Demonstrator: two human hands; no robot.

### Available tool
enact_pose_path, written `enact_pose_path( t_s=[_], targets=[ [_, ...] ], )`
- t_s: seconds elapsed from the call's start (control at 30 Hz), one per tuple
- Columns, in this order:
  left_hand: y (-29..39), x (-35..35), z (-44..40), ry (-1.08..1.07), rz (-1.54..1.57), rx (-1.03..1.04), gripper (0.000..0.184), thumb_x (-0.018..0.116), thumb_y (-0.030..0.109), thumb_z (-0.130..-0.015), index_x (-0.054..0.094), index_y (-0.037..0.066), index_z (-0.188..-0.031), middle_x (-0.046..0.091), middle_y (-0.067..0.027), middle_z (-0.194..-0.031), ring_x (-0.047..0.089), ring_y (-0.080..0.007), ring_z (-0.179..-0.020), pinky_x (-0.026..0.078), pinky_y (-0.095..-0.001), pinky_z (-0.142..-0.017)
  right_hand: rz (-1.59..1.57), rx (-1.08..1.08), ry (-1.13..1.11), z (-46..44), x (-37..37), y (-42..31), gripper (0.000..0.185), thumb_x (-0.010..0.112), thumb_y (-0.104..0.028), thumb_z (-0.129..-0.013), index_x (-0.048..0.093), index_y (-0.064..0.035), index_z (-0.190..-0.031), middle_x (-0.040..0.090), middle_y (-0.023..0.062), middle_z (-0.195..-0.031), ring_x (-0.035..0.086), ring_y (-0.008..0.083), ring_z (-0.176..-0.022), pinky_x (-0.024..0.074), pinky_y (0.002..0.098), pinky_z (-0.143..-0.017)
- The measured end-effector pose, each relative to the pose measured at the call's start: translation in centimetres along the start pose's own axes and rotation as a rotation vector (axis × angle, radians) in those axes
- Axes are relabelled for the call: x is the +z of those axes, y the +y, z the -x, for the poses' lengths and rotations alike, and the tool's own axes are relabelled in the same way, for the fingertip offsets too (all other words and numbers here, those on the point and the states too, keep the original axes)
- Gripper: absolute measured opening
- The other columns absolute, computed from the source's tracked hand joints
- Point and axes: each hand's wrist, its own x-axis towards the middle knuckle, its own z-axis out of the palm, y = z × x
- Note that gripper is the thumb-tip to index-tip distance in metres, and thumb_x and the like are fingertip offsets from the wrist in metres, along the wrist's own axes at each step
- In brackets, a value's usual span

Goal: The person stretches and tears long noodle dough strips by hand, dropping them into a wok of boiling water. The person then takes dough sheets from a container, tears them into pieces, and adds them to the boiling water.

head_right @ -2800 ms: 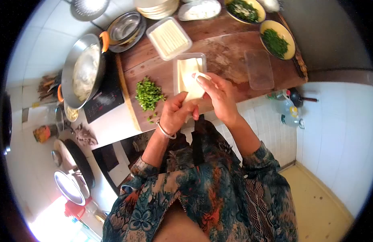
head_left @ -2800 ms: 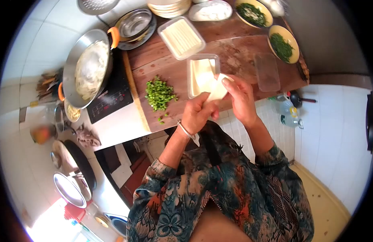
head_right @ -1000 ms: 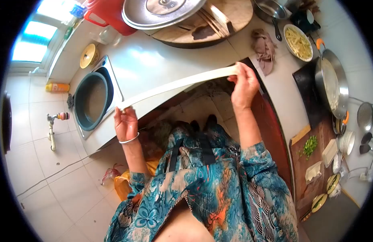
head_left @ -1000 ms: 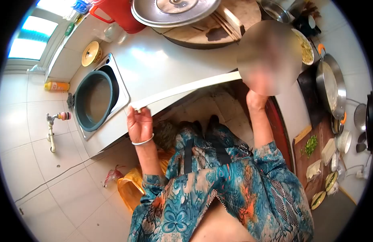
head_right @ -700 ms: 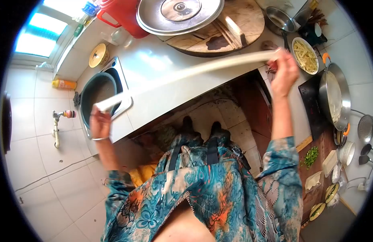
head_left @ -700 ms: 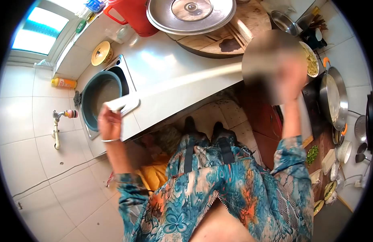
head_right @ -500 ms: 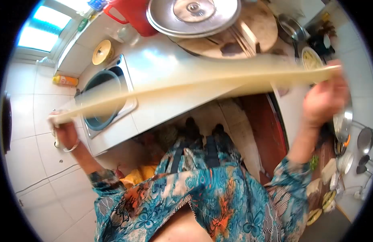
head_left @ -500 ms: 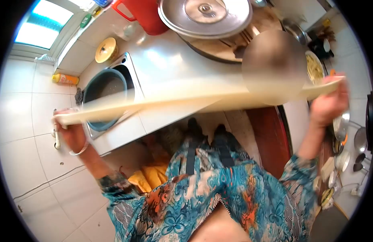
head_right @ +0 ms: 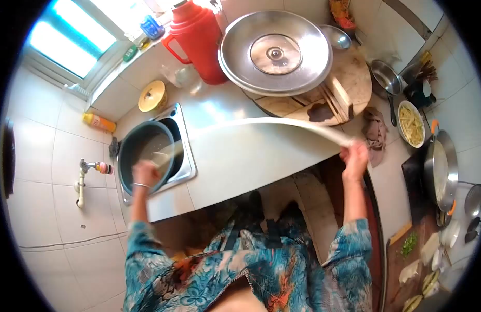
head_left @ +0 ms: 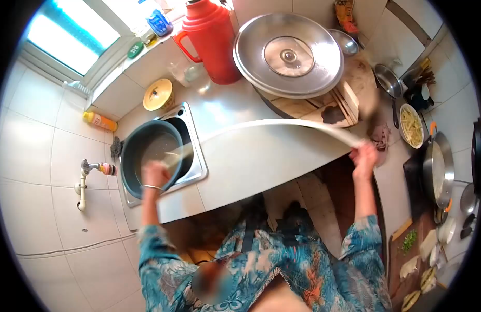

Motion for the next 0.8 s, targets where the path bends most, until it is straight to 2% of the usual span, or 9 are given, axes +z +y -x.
enact_pose_path(
  t_s=[0.1, 0.17, 0.3, 0.37, 0.43, 0.5, 0.67, 0.73, 0.8],
  targets=[
    [-5.3, 0.9, -2.2, 0.088, -0.172, 0.327, 0.025, 0.047, 0.019, -0.082, 0.059, 0.002, -0.068, 0.055, -0.0099, -0.055, 0.056, -0.0158, -0.049, 0.048, -0.0281, -0.049, -0.161, -0.099, -0.089, -1.3, -2.9, 1.6, 0.014, 0.057, -0.013, -0.086, 0.058, -0.0007, -0.091, 0.061, 0.0066, -0.072, 0.055, 0.0128, -0.057, 0.0446, 0.0233, -0.049],
    [6.2, -4.4, -0.4, 0.105, 0.455, 0.002, 0.025, 0.047, 0.023, -0.090, 0.059, 0.002, -0.085, 0.058, -0.0063, -0.065, 0.057, -0.0136, -0.055, 0.048, -0.0245, -0.051, -0.187, -0.193, -0.127, -2.3, -1.7, -10.0, 0.018, 0.057, -0.012, -0.087, 0.054, 0.0000, -0.100, 0.062, 0.0106, -0.083, 0.060, 0.0183, -0.071, 0.0496, 0.0271, -0.063],
    [12.3, -11.7, -0.1, 0.019, 0.827, 0.445, 0.025, 0.049, 0.026, -0.092, 0.058, 0.002, -0.091, 0.059, -0.0064, -0.073, 0.059, -0.0139, -0.062, 0.048, -0.0255, -0.054, -0.206, -0.565, -0.012, 2.5, -0.7, -19.0, 0.016, 0.055, -0.018, -0.090, 0.057, -0.0019, -0.091, 0.060, 0.0064, -0.077, 0.055, 0.0120, -0.066, 0.0465, 0.0243, -0.063],
    [1.8, -5.5, -6.1, 0.453, -0.813, 0.989, 0.021, 0.051, 0.020, -0.088, 0.060, 0.003, -0.082, 0.058, -0.0070, -0.064, 0.059, -0.0128, -0.059, 0.047, -0.0253, -0.053, -0.016, -0.546, -0.130, -0.1, -1.3, -6.6, 0.012, 0.055, -0.014, -0.088, 0.055, -0.0027, -0.092, 0.059, 0.0053, -0.077, 0.056, 0.0118, -0.068, 0.0491, 0.0251, -0.064],
    [-2.8, 2.8, -3.4, 0.035, -0.380, 0.170, 0.018, 0.051, 0.016, -0.083, 0.062, 0.002, -0.077, 0.055, -0.0083, -0.054, 0.057, -0.0124, -0.053, 0.046, -0.0248, -0.050, 0.116, 0.186, 0.021, -2.6, -4.7, 5.0, 0.012, 0.058, -0.014, -0.086, 0.058, -0.0045, -0.092, 0.058, 0.0033, -0.077, 0.057, 0.0123, -0.061, 0.0483, 0.0242, -0.051],
    [-0.6, 0.9, -4.4, 0.126, 0.260, -0.052, 0.020, 0.051, 0.016, -0.083, 0.063, 0.001, -0.080, 0.052, -0.0080, -0.046, 0.055, -0.0124, -0.049, 0.043, -0.0251, -0.046, -0.023, -0.233, 0.044, -3.6, -5.4, 0.1, 0.012, 0.057, -0.013, -0.086, 0.058, -0.0039, -0.094, 0.058, 0.0037, -0.077, 0.058, 0.0124, -0.065, 0.0495, 0.0225, -0.057],
    [11.2, -14.1, -3.9, 0.145, 0.676, 0.454, 0.028, 0.049, 0.028, -0.091, 0.060, 0.003, -0.091, 0.051, -0.0004, -0.056, 0.050, -0.0082, -0.050, 0.039, -0.0217, -0.045, -0.130, -0.635, 0.082, -2.4, -3.8, -21.9, 0.020, 0.056, -0.021, -0.090, 0.057, -0.0012, -0.095, 0.061, 0.0066, -0.082, 0.058, 0.0143, -0.070, 0.0491, 0.0236, -0.066],
    [7.0, -11.1, -7.1, 0.216, -0.066, 0.706, 0.025, 0.048, 0.023, -0.090, 0.061, 0.003, -0.086, 0.054, -0.0020, -0.057, 0.051, -0.0105, -0.051, 0.041, -0.0228, -0.047, 0.090, -0.600, 0.178, -2.9, -3.1, -14.4, 0.026, 0.053, -0.027, -0.090, 0.057, -0.0012, -0.091, 0.058, 0.0054, -0.071, 0.056, 0.0140, -0.060, 0.0474, 0.0227, -0.056],
    [-1.6, -0.2, -8.1, 0.022, -0.407, 0.305, 0.023, 0.047, 0.019, -0.090, 0.062, 0.003, -0.081, 0.056, -0.0036, -0.058, 0.053, -0.0129, -0.051, 0.042, -0.0239, -0.048, 0.158, -0.182, -0.107, -1.9, -4.5, 0.7, 0.025, 0.048, -0.027, -0.092, 0.056, -0.0043, -0.084, 0.054, 0.0036, -0.060, 0.050, 0.0120, -0.047, 0.0403, 0.0218, -0.043]
  ],
)
